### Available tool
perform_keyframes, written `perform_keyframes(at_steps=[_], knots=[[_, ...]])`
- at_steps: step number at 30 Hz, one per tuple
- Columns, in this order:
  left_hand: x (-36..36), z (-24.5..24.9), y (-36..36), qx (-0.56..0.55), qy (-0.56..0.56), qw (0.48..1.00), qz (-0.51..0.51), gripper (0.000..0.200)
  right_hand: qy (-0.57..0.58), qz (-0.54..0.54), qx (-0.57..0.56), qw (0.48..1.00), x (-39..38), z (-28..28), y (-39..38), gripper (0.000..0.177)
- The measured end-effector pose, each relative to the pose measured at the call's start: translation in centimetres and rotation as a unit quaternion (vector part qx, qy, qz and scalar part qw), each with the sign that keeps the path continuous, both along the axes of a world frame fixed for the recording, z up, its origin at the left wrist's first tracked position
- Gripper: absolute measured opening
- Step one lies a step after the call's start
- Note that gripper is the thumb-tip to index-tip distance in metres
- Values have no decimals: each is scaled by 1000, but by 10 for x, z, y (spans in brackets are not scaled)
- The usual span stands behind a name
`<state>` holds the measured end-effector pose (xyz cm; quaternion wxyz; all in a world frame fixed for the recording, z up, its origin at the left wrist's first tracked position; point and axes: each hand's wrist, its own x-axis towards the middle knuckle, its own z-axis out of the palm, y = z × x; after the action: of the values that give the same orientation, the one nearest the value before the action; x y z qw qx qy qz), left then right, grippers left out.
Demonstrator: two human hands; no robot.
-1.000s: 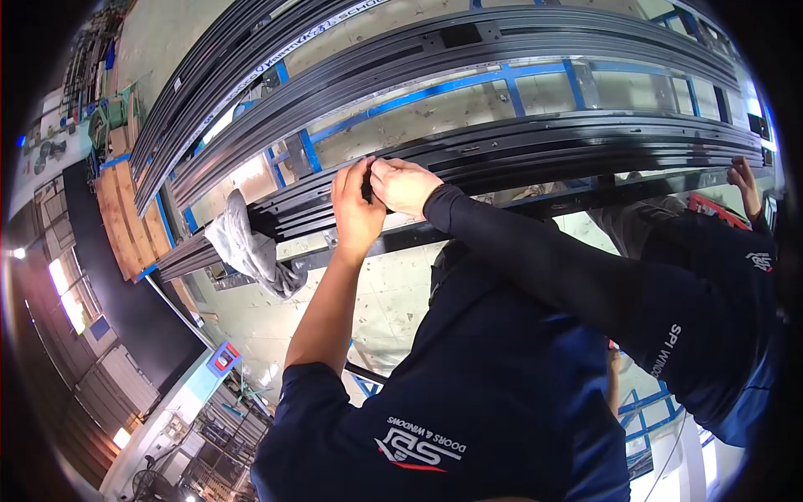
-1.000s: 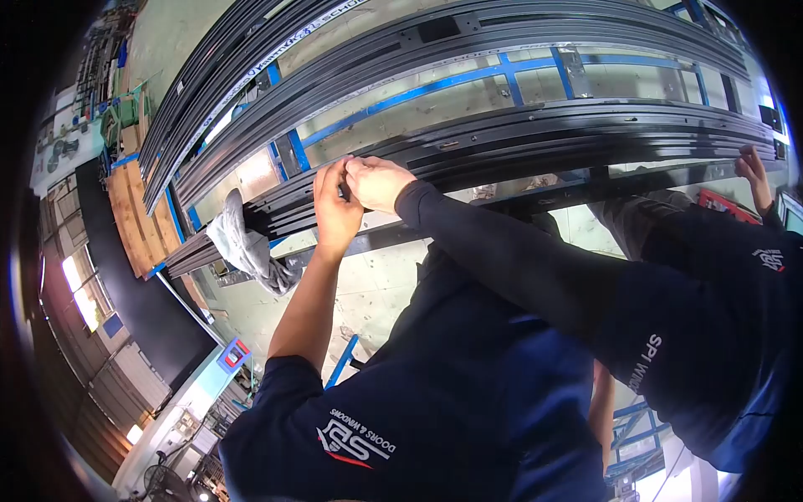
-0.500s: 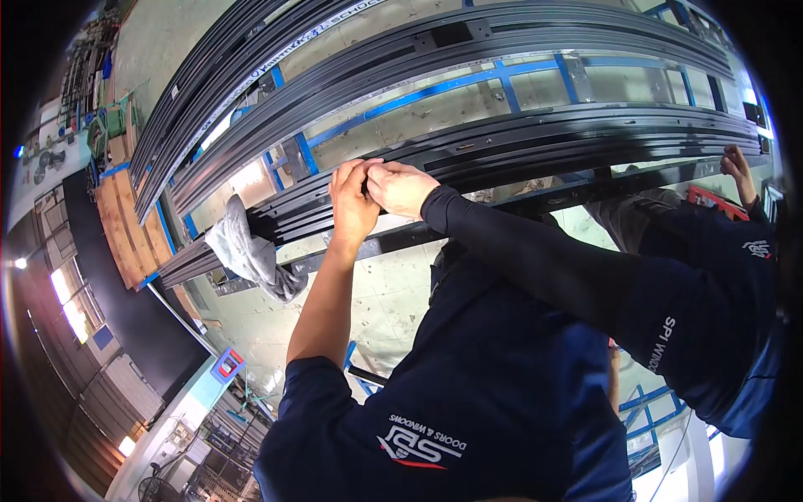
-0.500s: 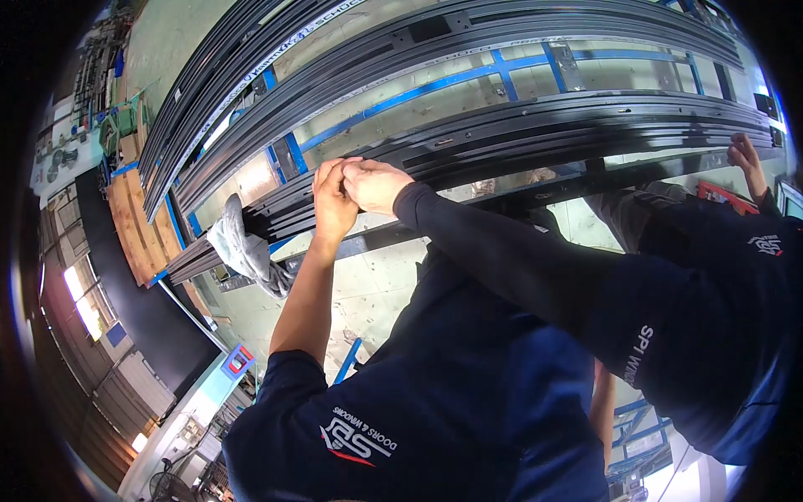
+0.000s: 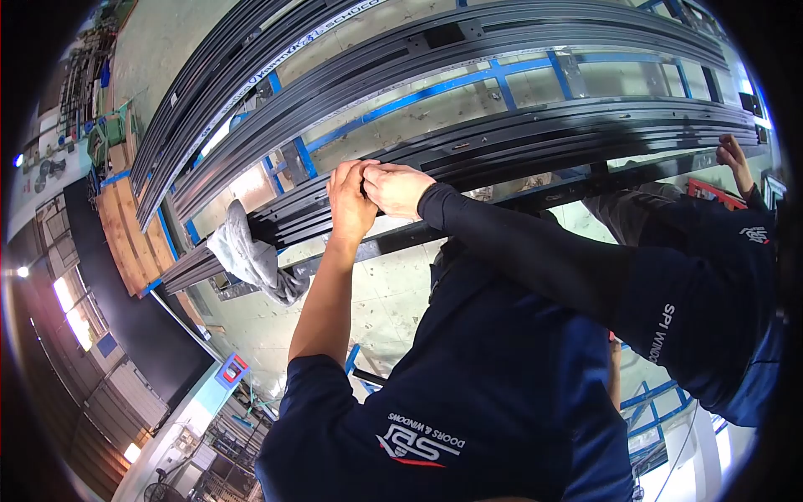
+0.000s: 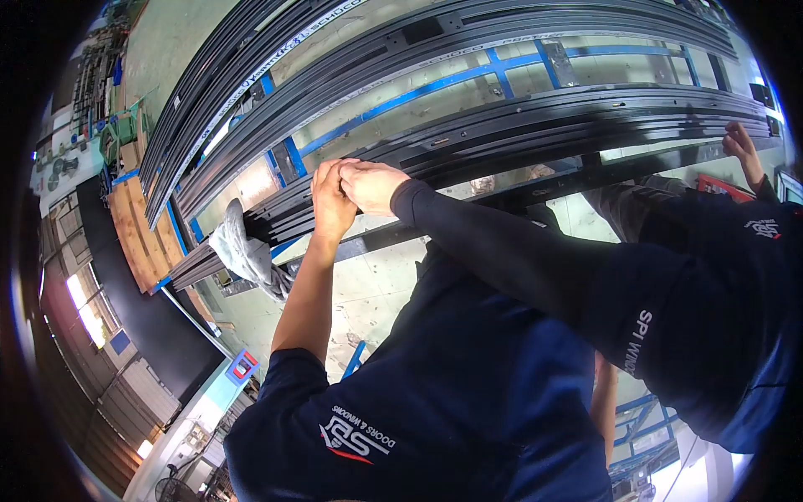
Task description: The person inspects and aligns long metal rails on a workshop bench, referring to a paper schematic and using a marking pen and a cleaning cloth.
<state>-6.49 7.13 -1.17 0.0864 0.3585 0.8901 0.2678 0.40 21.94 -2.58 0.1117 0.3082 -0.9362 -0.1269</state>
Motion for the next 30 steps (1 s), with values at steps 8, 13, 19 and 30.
perform_keyframes(at_steps=[8,13,19,30], knots=[[0,0,-1,-4,5,1000,-13,42,75,37,46,995,-3,-10,5,20],[-1,2,-2,23,-1,1000,-18,42,70,42,68,994,-2,-9,-2,21],[-2,16,2,70,-19,997,2,40,119,32,40,992,-6,-3,-1,18],[59,123,143,-116,-107,955,-250,43,-103,-57,-195,974,-11,8,-7,15]])
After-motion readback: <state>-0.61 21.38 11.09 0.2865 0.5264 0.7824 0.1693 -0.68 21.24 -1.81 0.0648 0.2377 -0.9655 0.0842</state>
